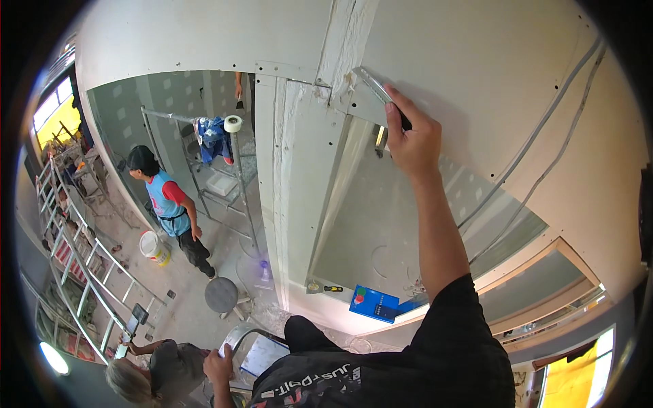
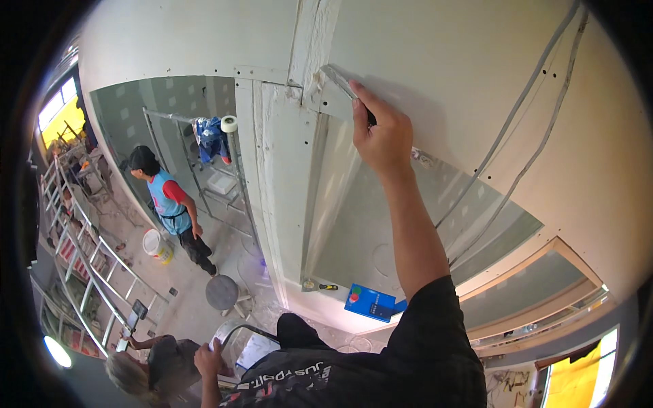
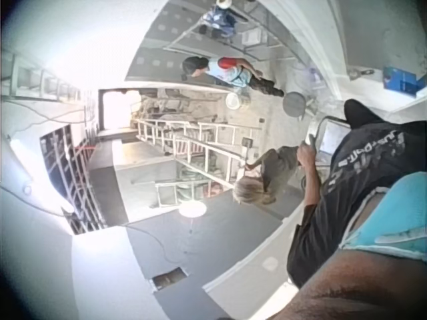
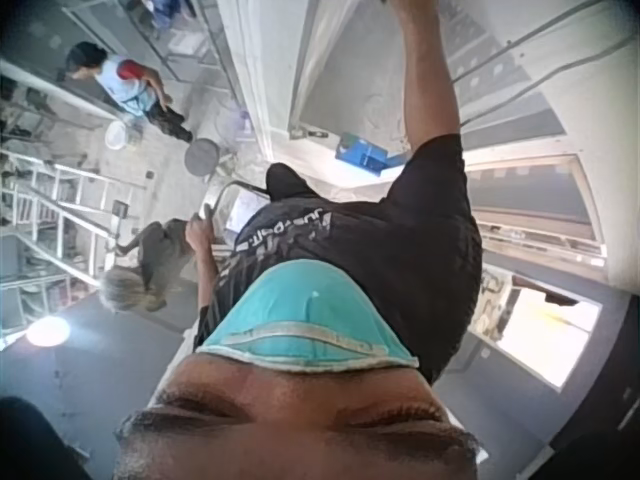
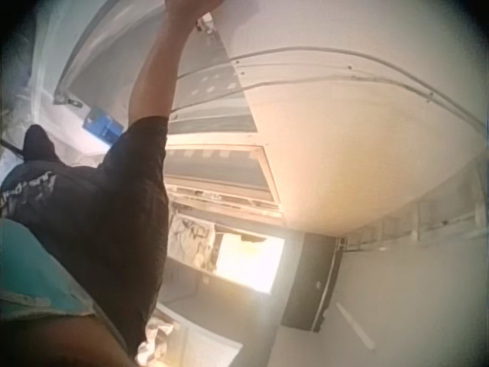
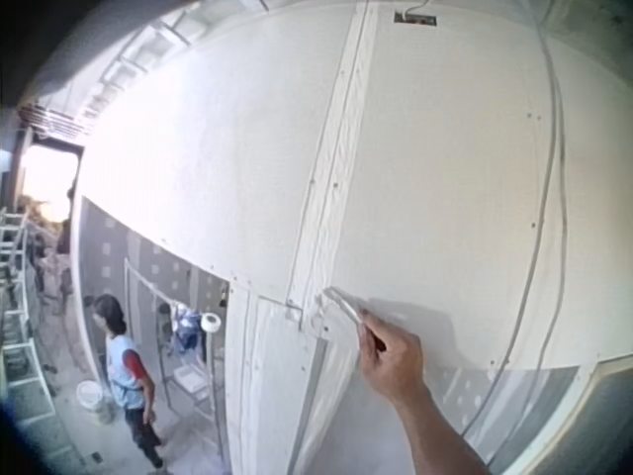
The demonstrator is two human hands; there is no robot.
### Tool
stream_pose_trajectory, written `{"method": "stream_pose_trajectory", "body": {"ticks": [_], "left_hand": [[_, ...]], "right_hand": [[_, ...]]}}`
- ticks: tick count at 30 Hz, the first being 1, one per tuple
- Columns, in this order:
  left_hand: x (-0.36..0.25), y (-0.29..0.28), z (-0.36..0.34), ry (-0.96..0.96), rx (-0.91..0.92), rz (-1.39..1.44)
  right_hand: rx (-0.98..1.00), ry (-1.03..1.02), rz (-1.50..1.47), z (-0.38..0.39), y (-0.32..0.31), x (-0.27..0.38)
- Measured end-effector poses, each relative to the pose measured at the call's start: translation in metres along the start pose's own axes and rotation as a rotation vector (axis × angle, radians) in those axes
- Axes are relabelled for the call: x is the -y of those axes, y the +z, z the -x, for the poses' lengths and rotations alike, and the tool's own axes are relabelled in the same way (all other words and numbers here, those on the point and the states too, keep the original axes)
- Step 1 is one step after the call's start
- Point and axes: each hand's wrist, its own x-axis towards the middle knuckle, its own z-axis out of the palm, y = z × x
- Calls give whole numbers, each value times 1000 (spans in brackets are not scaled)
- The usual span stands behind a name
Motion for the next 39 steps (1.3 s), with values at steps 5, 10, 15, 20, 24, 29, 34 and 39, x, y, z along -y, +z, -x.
{"method": "stream_pose_trajectory", "body": {"ticks": [5,10,15,20,24,29,34,39], "left_hand": [[-1,-10,0,8,3,6],[3,-13,1,17,-1,6],[2,-19,6,-3,16,26],[-1,-16,3,-9,48,9],[-1,-17,4,-18,22,26],[-3,-14,-2,-22,61,-5],[-2,-20,2,6,16,-6],[0,-14,2,29,-8,-12]], "right_hand": [[21,-14,68,-7,-1,4],[49,7,79,-9,-1,9],[115,59,98,-4,-5,15],[81,67,63,4,-2,17],[59,84,61,13,0,19],[35,6,79,21,0,9],[121,242,27,13,-11,28],[-15,33,55,-6,1,16]]}}
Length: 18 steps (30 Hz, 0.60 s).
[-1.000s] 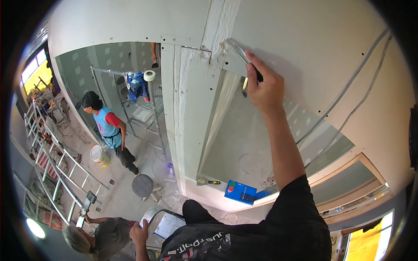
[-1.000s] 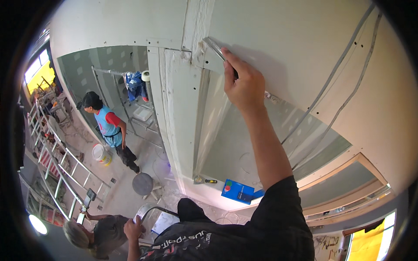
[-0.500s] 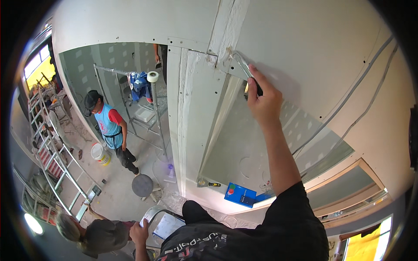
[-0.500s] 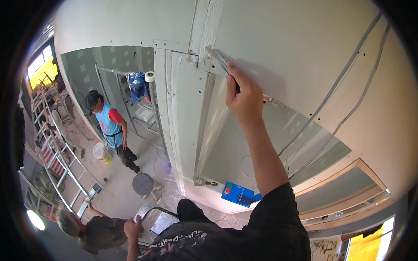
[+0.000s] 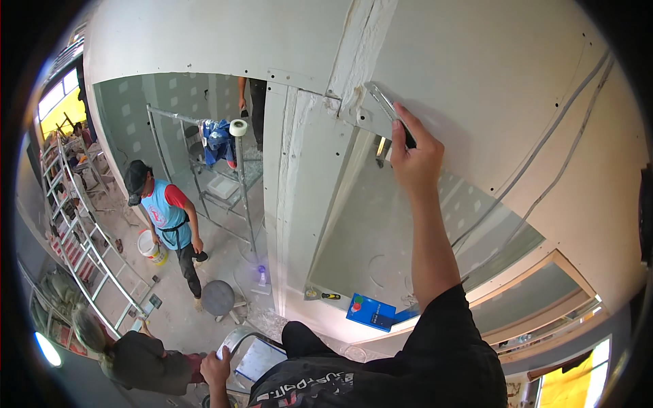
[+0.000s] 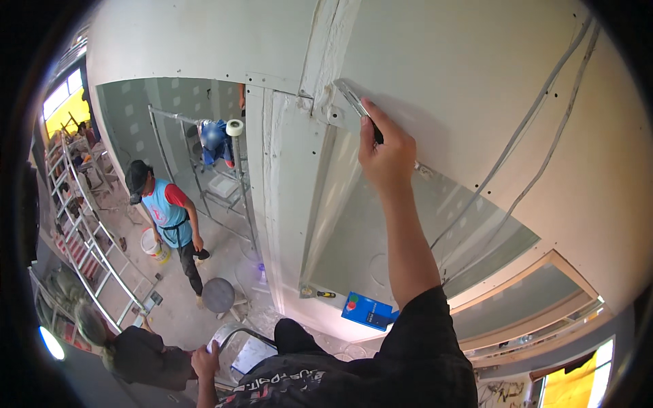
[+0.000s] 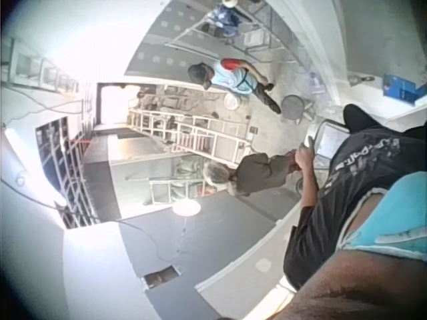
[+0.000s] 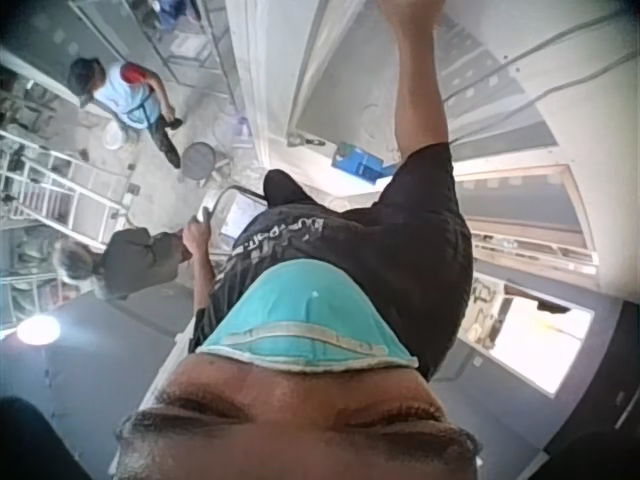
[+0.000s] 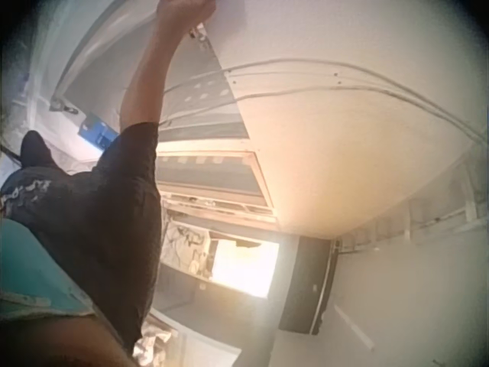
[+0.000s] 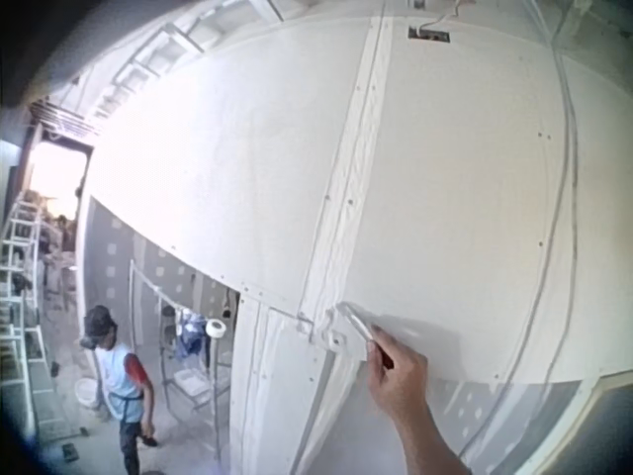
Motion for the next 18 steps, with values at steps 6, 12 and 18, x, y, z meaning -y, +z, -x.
{"method": "stream_pose_trajectory", "body": {"ticks": [6,12,18], "left_hand": [[0,-3,-2,6,-4,-4],[-9,-14,-4,-33,71,28],[-4,-9,-6,-27,69,15]], "right_hand": [[12,6,43,5,7,0],[-32,37,-24,1,8,-6],[-2,39,-7,0,11,-2]]}}
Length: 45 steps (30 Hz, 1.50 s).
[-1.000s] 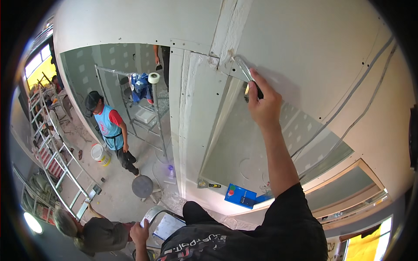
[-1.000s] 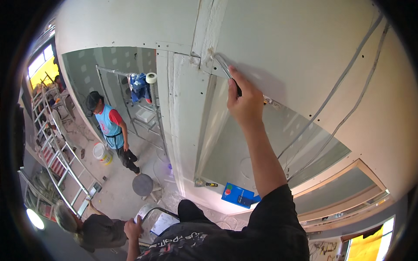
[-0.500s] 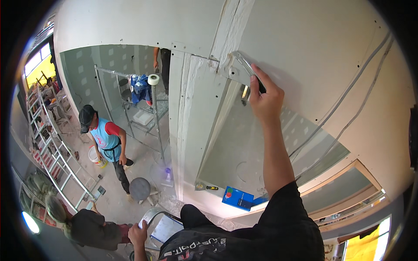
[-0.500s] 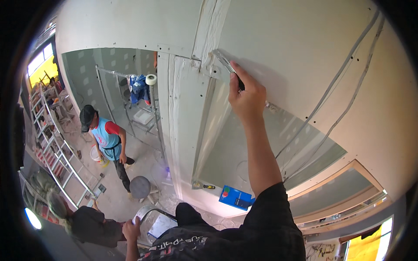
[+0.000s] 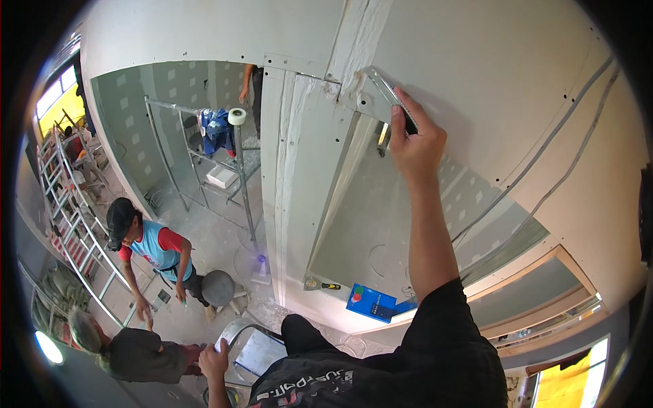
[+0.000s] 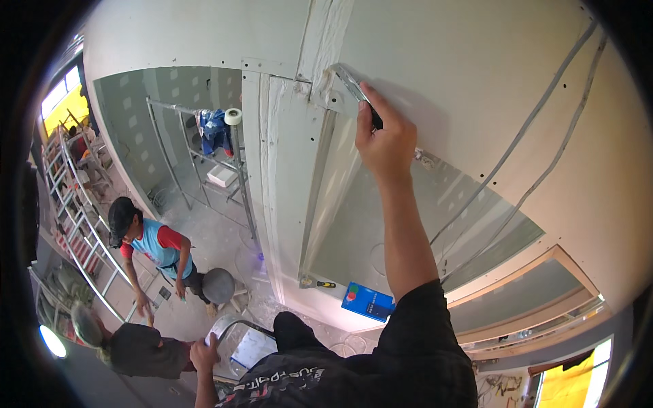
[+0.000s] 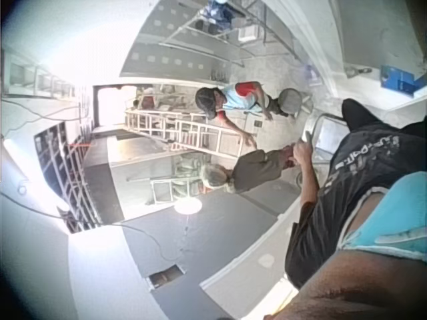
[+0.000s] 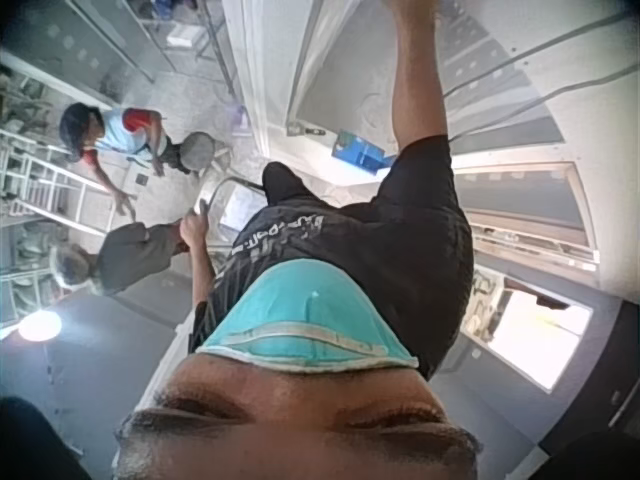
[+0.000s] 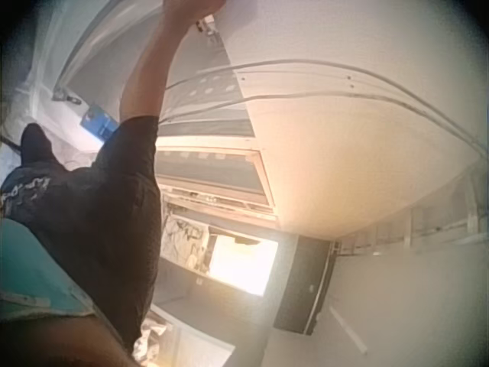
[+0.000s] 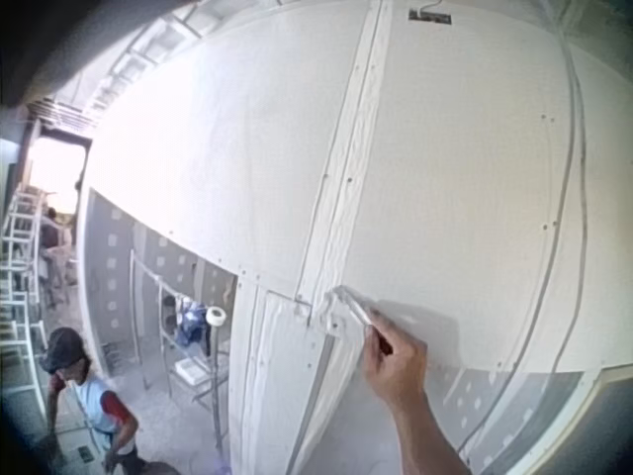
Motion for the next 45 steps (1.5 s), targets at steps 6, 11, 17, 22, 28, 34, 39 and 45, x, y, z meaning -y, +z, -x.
{"method": "stream_pose_trajectory", "body": {"ticks": [6,11,17,22,28,34,39,45], "left_hand": [[3,2,-1,16,-43,2],[1,0,-1,2,-22,-10],[4,4,-3,5,-43,9],[2,4,-1,14,-81,14],[-10,1,-6,-7,-9,47],[21,-3,4,-26,-90,27],[-5,-12,-1,14,29,61],[-4,-28,-1,-44,126,122]], "right_hand": [[20,22,2,0,1,-1],[41,48,15,15,7,0],[-41,-19,-1,28,19,-4],[-30,18,13,45,24,-5],[-10,141,-33,49,22,-4],[47,17,123,52,39,7],[-16,189,-3,98,-22,-23],[24,778,-348,154,-13,49]]}}
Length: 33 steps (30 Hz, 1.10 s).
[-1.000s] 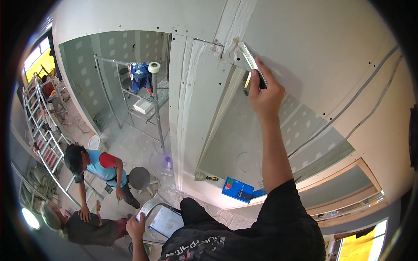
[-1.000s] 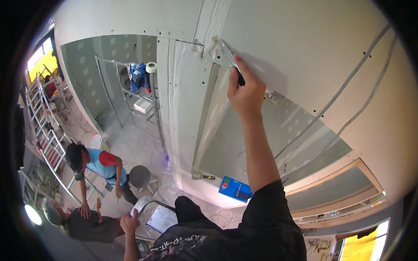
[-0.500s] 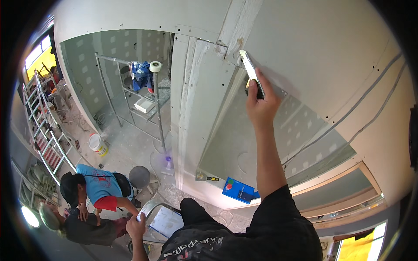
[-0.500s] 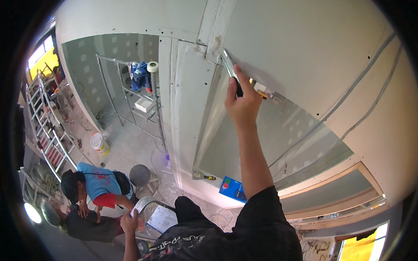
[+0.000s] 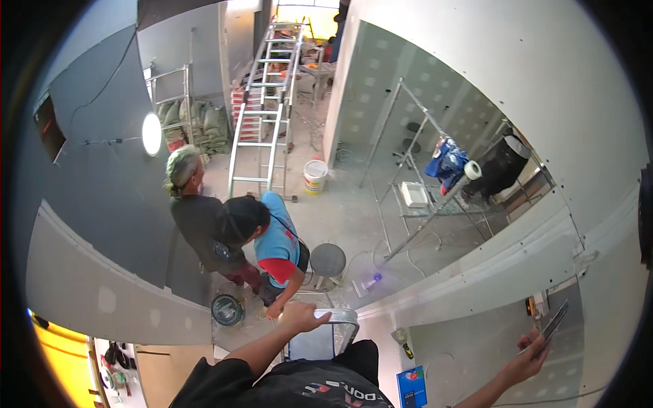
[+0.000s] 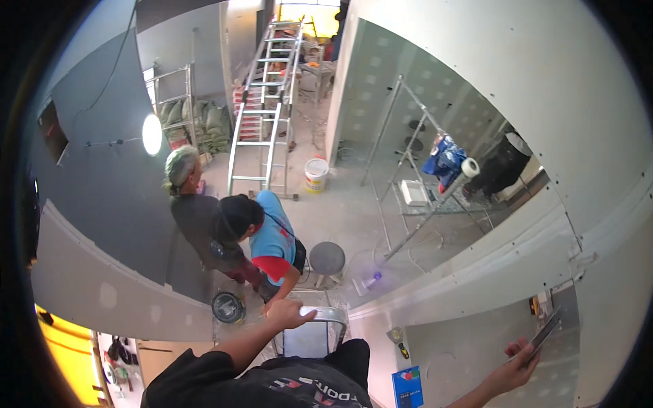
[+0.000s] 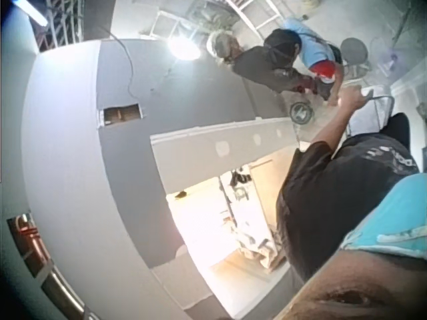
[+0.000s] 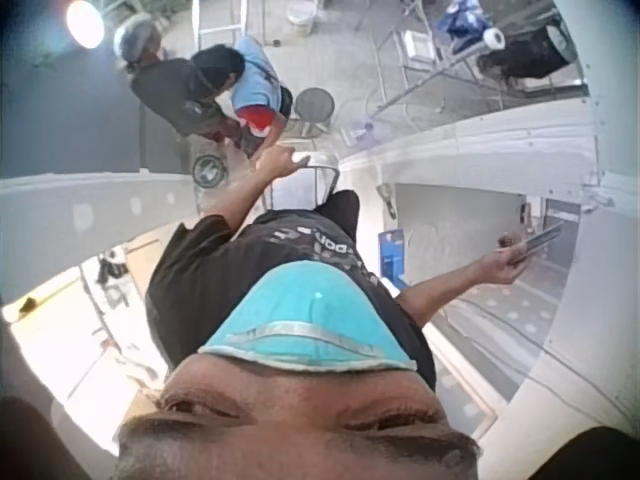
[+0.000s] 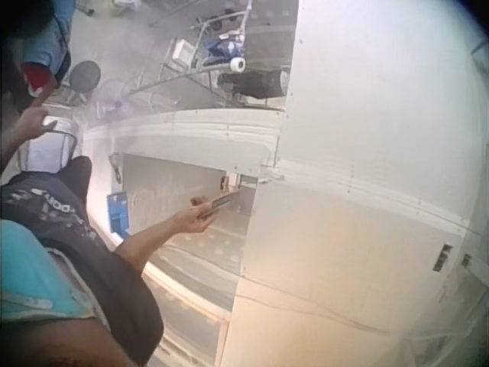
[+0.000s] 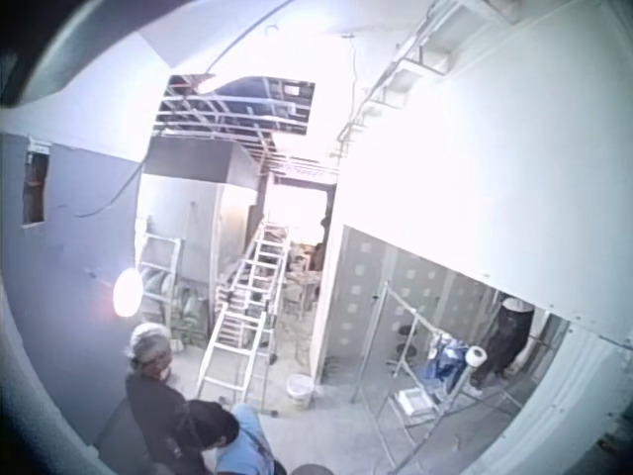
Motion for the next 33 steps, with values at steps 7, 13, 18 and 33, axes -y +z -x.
{"method": "stream_pose_trajectory", "body": {"ticks": [7,13,18,33], "left_hand": [[-1,2,-11,-5,5,11],[-5,-8,-18,6,31,6],[-7,-10,-17,7,38,24],[-6,-9,-17,13,-13,38]], "right_hand": [[410,545,-466,82,53,19],[740,806,-547,156,74,20],[784,847,-560,185,72,18],[748,797,-398,186,27,22]]}}
